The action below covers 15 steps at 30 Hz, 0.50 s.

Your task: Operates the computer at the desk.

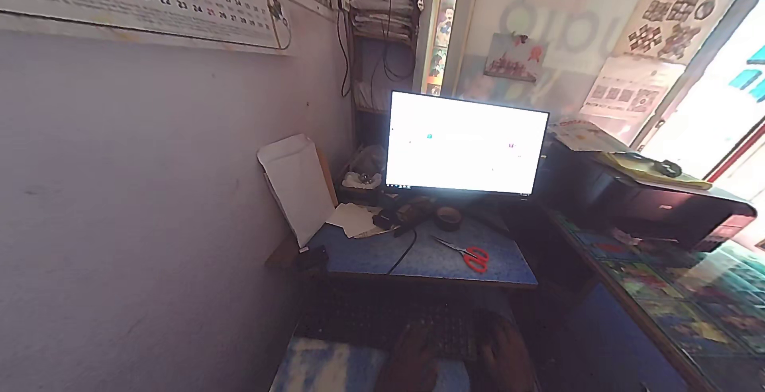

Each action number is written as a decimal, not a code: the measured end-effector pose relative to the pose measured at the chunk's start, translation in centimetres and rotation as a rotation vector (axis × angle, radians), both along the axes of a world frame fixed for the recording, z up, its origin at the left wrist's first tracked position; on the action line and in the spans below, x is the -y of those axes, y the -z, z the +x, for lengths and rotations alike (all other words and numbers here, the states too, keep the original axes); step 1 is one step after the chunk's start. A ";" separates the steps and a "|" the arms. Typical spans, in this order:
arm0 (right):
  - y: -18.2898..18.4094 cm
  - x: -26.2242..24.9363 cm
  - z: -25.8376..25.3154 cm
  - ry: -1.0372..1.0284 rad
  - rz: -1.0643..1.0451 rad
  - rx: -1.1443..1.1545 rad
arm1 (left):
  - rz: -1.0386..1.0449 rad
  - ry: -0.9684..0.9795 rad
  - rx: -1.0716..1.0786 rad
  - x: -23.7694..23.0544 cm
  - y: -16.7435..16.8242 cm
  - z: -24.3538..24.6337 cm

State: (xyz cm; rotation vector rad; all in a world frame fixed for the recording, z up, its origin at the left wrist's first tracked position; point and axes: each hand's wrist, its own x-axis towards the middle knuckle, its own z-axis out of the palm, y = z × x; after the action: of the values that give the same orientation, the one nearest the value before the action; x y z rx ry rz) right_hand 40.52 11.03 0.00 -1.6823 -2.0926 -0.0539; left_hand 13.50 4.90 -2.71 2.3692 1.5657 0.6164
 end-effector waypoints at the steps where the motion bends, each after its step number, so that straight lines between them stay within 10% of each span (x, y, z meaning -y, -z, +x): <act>1: 0.0 0.0 0.0 0.002 -0.003 -0.002 | 0.004 0.001 -0.001 -0.1 0.1 0.0; 15: 0.4 -0.4 0.1 -0.005 0.031 0.003 | 0.004 0.011 0.024 0.0 -0.1 -0.1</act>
State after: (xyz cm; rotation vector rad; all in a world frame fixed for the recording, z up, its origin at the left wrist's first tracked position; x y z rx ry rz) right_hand 40.67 11.41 -0.43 -1.6595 -2.0876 -0.0869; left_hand 13.40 4.94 -2.61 2.3627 1.5419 0.6448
